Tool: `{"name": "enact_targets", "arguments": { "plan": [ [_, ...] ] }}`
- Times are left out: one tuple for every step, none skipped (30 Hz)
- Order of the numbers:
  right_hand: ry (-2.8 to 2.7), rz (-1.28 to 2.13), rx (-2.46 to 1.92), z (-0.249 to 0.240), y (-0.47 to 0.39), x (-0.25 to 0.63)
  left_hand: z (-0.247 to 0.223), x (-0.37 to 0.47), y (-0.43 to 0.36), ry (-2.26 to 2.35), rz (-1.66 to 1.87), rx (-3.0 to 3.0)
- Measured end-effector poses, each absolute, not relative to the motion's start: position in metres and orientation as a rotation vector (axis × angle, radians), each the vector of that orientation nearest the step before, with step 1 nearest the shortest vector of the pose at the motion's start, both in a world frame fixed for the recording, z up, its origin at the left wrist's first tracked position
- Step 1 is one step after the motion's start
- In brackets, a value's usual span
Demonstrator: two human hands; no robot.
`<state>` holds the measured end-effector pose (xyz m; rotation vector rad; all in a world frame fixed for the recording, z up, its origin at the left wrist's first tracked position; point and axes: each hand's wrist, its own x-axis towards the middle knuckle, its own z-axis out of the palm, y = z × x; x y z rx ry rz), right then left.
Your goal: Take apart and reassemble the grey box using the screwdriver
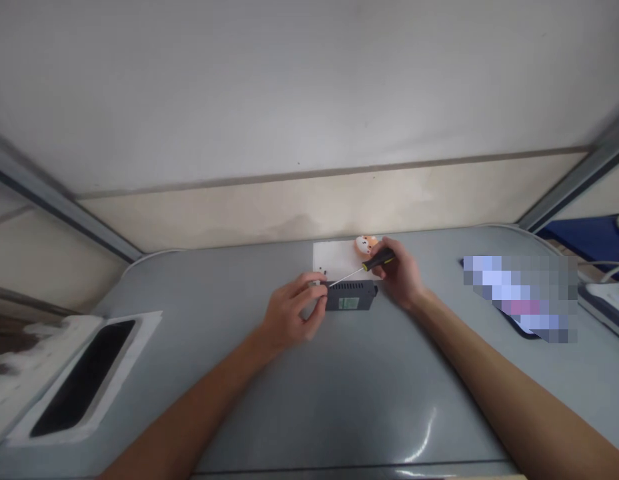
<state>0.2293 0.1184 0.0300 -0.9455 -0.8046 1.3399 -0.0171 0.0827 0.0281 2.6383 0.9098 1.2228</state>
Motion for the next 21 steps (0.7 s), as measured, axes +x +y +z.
{"name": "enact_targets", "arguments": {
  "plan": [
    [-0.8, 1.315, -0.96, 0.028, 0.12, 0.23, 0.028, -0.018, 0.083, 0.905, 1.203, 2.65],
    [-0.8, 1.276, -0.989, 0.027, 0.121, 0.231, 0.028, -0.018, 0.084, 0.9, 1.185, 2.656],
    [-0.81, 1.223, -1.033, 0.025, 0.122, 0.232, 0.028, -0.019, 0.084, 0.894, 1.166, 2.66],
    [-0.831, 1.162, -1.09, 0.023, 0.123, 0.233, 0.028, -0.019, 0.085, 0.882, 1.157, 2.666],
    [-0.862, 1.105, -1.154, 0.021, 0.124, 0.234, 0.028, -0.02, 0.085, 0.868, 1.162, 2.674],
    [-0.9, 1.063, -1.212, 0.02, 0.124, 0.234, 0.027, -0.02, 0.086, 0.852, 1.177, 2.685],
    [-0.945, 1.041, -1.255, 0.019, 0.124, 0.234, 0.027, -0.02, 0.086, 0.838, 1.198, 2.695],
    [-0.992, 1.035, -1.277, 0.018, 0.124, 0.234, 0.026, -0.02, 0.087, 0.83, 1.214, 2.701],
    [-1.033, 1.041, -1.282, 0.018, 0.123, 0.233, 0.026, -0.02, 0.087, 0.824, 1.221, 2.704],
    [-1.066, 1.048, -1.275, 0.018, 0.123, 0.232, 0.025, -0.02, 0.087, 0.823, 1.224, 2.703],
    [-1.091, 1.054, -1.263, 0.019, 0.122, 0.232, 0.025, -0.02, 0.087, 0.826, 1.221, 2.698],
    [-1.111, 1.056, -1.253, 0.019, 0.121, 0.231, 0.025, -0.02, 0.087, 0.825, 1.221, 2.693],
    [-1.124, 1.058, -1.247, 0.02, 0.121, 0.23, 0.025, -0.019, 0.087, 0.827, 1.22, 2.688],
    [-1.136, 1.061, -1.245, 0.02, 0.121, 0.23, 0.026, -0.019, 0.087, 0.824, 1.224, 2.682],
    [-1.151, 1.064, -1.244, 0.021, 0.121, 0.23, 0.026, -0.018, 0.087, 0.82, 1.23, 2.679],
    [-1.164, 1.064, -1.246, 0.02, 0.121, 0.23, 0.027, -0.018, 0.087, 0.817, 1.235, 2.677],
    [-1.17, 1.065, -1.247, 0.02, 0.121, 0.23, 0.028, -0.018, 0.087, 0.814, 1.238, 2.676],
    [-1.165, 1.066, -1.249, 0.02, 0.121, 0.23, 0.028, -0.018, 0.087, 0.812, 1.244, 2.676],
    [-1.155, 1.07, -1.248, 0.019, 0.121, 0.23, 0.028, -0.018, 0.087, 0.812, 1.246, 2.677],
    [-1.14, 1.074, -1.246, 0.019, 0.121, 0.23, 0.028, -0.018, 0.086, 0.814, 1.246, 2.677],
    [-1.12, 1.078, -1.242, 0.018, 0.121, 0.23, 0.028, -0.018, 0.086, 0.817, 1.243, 2.677]
  ]
}}
